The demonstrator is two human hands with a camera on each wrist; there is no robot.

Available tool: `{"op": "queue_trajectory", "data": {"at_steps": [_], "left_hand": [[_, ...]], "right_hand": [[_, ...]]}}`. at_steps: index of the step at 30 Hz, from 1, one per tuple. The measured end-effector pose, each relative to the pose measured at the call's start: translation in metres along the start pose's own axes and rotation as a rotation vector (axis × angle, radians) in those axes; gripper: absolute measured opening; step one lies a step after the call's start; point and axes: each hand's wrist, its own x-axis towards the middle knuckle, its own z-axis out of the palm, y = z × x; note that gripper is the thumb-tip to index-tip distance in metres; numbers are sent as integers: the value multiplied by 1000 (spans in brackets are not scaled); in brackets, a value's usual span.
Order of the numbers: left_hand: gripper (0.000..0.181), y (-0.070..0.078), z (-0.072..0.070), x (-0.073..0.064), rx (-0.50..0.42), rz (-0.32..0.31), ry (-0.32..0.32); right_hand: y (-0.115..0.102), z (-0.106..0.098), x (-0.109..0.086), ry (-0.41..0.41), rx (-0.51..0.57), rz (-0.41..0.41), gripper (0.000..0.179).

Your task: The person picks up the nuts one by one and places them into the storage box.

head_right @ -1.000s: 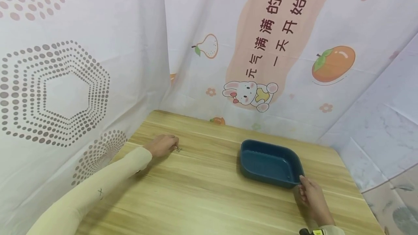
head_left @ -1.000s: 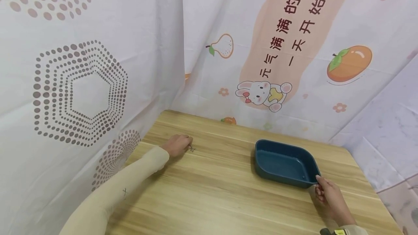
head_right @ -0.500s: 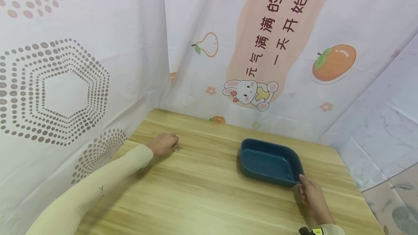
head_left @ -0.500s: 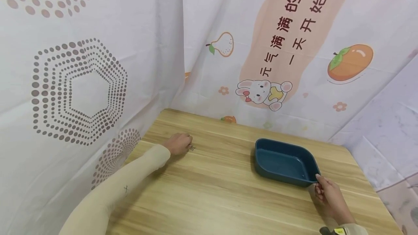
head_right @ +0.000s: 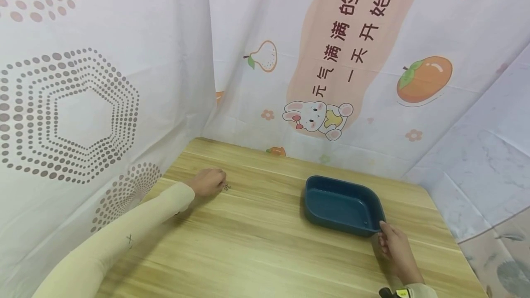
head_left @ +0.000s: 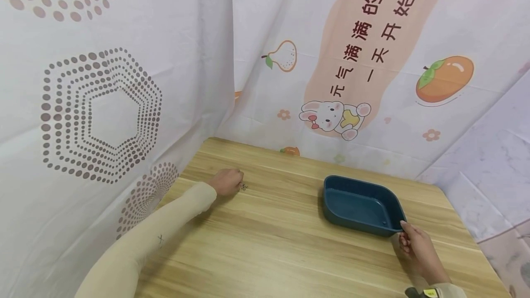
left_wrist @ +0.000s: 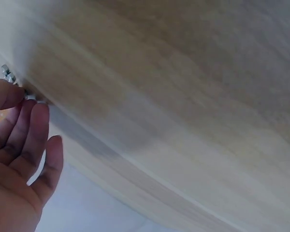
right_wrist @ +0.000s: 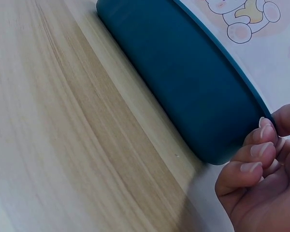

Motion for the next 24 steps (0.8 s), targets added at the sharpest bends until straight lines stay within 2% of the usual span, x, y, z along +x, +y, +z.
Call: {"op": "queue_trajectory", "data": {"at_steps": [10, 17, 24], "left_hand": [[10, -1, 0, 1, -49, -49, -53], [21, -2, -2, 1, -35, -10, -32], [27, -4, 2, -1, -16, 35, 22]], "right_hand": [[0, 1, 0, 5, 18, -18, 45], [-2, 0, -1, -3, 23, -10, 44], [-1, 2, 0, 16, 41, -9, 44]]}}
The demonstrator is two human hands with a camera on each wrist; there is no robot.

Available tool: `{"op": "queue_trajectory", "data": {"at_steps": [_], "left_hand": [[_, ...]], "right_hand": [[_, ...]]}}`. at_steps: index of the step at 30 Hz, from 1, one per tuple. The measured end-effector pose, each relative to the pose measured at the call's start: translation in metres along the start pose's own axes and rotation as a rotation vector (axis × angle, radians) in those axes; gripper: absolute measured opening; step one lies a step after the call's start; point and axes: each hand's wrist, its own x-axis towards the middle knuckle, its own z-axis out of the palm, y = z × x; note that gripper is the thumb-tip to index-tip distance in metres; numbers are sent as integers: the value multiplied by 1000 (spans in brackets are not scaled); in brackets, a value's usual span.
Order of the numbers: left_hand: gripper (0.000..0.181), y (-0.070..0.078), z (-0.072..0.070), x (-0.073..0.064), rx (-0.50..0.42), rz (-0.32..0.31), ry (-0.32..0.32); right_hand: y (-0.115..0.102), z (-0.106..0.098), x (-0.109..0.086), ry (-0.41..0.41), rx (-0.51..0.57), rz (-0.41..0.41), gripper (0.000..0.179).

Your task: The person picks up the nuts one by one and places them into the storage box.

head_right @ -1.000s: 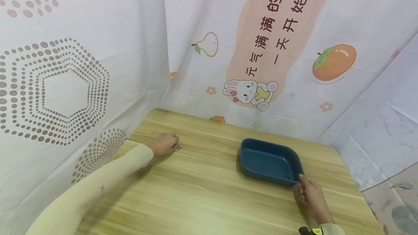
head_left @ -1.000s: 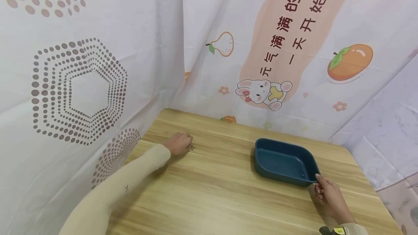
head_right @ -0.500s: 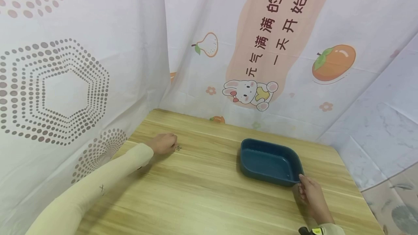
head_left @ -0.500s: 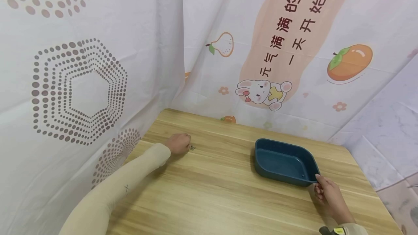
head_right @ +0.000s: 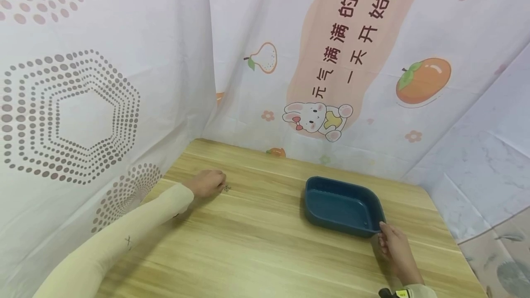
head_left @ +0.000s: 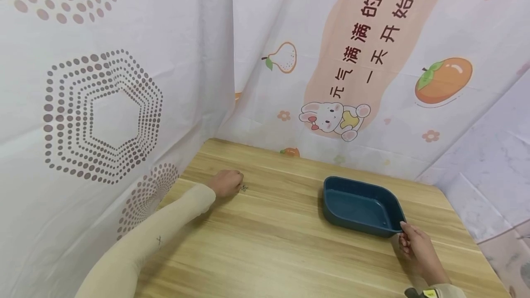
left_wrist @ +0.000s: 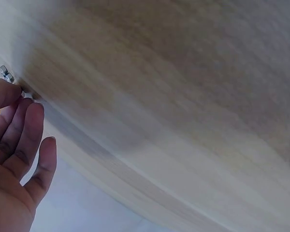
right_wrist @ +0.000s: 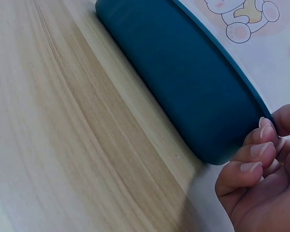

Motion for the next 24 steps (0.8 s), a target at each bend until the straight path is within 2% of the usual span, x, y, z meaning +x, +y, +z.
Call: {"op": "queue_trajectory", "data": {"at_steps": [5, 13, 24], "left_hand": [[28, -1, 4, -1, 0, 11, 26], [24, -2, 1, -3, -15, 20, 52], [21, 1, -4, -3, -25, -20, 45]], "right_hand": [[1, 1, -1, 2, 1, 1, 44], [-2, 2, -3, 9, -32, 18, 44], [-3, 2, -3, 6, -41, 16, 44]]}}
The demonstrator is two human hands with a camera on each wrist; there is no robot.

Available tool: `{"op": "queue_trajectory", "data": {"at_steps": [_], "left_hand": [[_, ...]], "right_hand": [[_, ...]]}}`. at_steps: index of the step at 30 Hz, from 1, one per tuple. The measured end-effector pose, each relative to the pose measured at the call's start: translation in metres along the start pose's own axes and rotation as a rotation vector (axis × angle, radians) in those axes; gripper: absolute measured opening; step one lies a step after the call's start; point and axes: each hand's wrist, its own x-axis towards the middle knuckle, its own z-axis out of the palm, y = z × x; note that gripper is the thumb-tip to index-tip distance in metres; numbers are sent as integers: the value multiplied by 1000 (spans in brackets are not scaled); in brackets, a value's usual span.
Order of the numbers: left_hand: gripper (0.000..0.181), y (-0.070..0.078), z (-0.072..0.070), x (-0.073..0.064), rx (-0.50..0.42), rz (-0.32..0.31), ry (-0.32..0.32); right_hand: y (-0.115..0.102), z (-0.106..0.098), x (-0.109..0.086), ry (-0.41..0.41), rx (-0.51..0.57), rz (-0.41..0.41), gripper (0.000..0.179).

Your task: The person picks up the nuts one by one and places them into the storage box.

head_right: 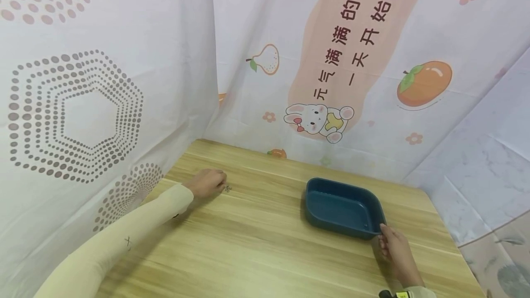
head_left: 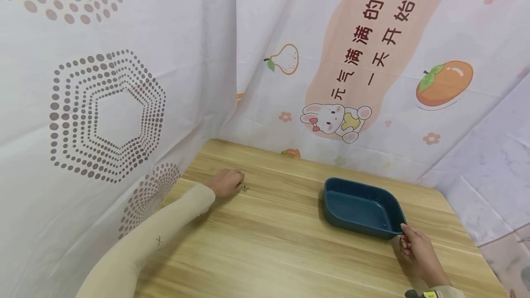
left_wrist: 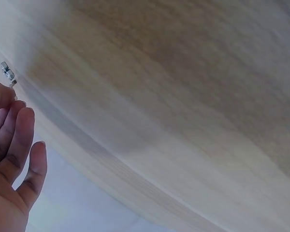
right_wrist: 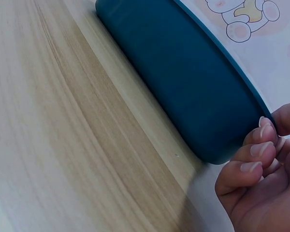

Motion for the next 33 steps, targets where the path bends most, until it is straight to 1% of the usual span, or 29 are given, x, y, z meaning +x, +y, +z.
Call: {"op": "queue_trajectory", "data": {"at_steps": [6, 9, 12, 17, 21, 25, 33], "left_hand": [[14, 1, 2, -1, -18, 5, 14], [11, 1, 4, -2, -19, 21, 28], [10, 1, 5, -1, -11, 13, 30], [8, 2, 2, 2, -5, -10, 37], [6, 4, -2, 4, 9, -11, 21], [7, 7, -5, 6, 5, 5, 6], [9, 11, -4, 9, 0, 14, 0]], "right_hand": [[3, 0, 1, 3, 16, -4, 44], [4, 0, 0, 3, 16, -5, 45], [4, 1, 0, 0, 22, -6, 45], [4, -1, 1, 1, 25, -2, 45], [3, -2, 1, 1, 32, -5, 44], [3, -2, 1, -2, 36, -3, 44], [3, -1, 2, 1, 23, -11, 45]]}}
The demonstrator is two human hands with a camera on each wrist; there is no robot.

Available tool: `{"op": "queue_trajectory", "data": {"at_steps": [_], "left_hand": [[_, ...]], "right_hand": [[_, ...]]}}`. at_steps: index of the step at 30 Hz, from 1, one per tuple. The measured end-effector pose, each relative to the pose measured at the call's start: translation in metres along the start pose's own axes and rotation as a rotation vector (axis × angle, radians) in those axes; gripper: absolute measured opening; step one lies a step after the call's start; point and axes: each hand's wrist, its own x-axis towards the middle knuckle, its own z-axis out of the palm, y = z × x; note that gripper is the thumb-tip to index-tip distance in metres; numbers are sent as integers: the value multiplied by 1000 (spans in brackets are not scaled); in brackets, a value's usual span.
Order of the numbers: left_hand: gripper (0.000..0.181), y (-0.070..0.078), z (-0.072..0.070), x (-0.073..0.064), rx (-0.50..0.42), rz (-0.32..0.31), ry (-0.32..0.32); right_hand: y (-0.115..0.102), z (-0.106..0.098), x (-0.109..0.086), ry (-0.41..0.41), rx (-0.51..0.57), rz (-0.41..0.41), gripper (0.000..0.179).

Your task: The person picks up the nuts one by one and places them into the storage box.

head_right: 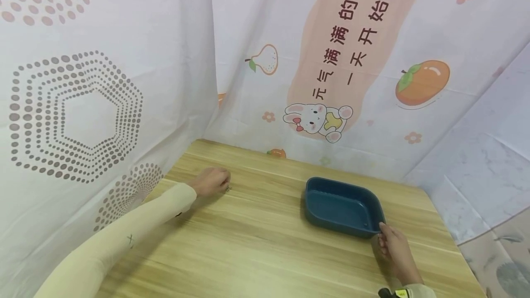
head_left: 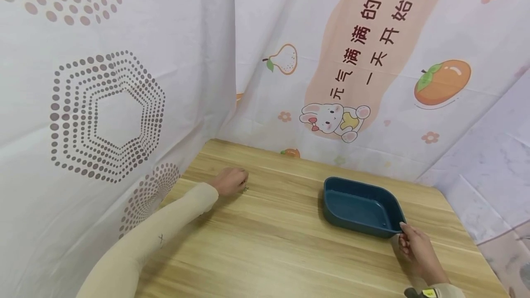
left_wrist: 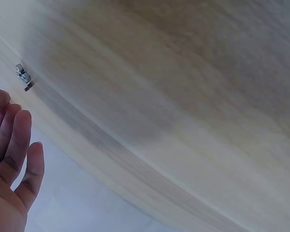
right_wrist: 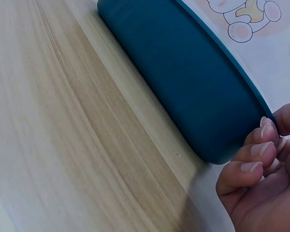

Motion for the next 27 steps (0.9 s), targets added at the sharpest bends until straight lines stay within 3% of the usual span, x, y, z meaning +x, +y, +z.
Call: {"op": "queue_trajectory", "data": {"at_steps": [12, 27], "left_hand": [[11, 10, -4, 6, 25, 8, -16], [13, 18, 0, 15, 70, 98, 23]], "right_hand": [[1, 0, 0, -8, 20, -12, 44], [0, -2, 0, -5, 3, -2, 44]]}}
